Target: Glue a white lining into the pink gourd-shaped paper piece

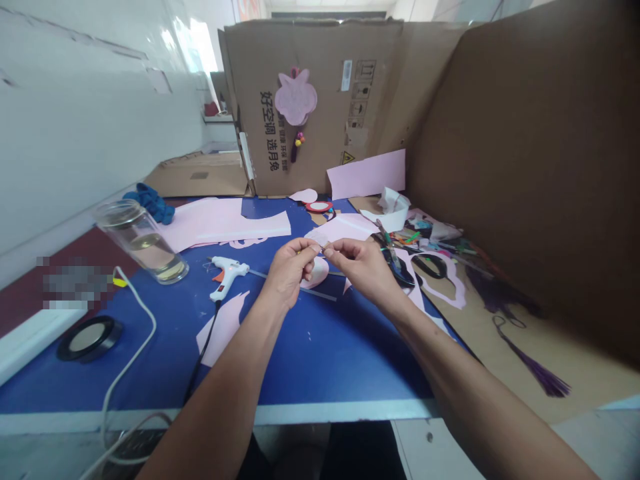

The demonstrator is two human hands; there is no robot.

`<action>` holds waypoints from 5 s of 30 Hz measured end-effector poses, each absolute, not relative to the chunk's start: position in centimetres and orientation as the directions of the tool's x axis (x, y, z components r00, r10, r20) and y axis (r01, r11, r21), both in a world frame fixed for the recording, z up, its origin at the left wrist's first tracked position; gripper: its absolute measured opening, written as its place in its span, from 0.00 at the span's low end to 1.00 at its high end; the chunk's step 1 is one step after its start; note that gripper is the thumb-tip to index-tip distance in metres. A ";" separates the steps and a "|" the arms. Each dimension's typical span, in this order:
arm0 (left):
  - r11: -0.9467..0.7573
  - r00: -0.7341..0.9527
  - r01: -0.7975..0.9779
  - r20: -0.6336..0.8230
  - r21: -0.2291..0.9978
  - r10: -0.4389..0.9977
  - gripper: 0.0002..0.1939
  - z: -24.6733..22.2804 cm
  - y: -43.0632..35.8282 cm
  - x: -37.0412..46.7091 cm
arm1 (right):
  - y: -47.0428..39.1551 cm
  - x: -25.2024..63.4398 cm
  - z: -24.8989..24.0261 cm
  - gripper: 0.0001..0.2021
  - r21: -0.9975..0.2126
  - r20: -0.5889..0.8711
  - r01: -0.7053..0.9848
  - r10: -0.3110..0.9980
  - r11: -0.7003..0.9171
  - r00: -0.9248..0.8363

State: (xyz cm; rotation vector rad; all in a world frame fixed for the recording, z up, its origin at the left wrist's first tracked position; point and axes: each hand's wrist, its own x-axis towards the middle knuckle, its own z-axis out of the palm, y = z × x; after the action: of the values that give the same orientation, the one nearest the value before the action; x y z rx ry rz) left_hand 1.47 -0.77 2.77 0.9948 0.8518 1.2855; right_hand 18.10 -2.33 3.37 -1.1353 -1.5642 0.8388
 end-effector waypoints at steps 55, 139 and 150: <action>-0.056 0.163 -0.334 0.116 0.941 0.980 0.16 2.3 -0.8 1.6 | -2.3 18.2 4.1 0.23 -1.000 0.015 -0.026 0.995 0.013 -0.102; 0.137 0.149 -0.681 -0.047 0.719 0.988 0.10 1.9 -0.5 2.2 | -2.5 17.4 2.7 0.10 -0.858 0.446 0.317 0.892 0.404 0.068; 0.316 0.190 -0.612 -0.253 0.725 0.949 0.10 3.3 -1.1 1.9 | -2.4 17.4 2.4 0.08 -0.858 0.436 0.317 0.899 0.404 0.036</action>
State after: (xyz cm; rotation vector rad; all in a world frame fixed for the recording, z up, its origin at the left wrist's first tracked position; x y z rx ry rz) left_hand 1.94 -1.15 3.29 0.5315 0.7665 1.1718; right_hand 17.37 -2.37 2.41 -1.1290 -1.5208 0.6401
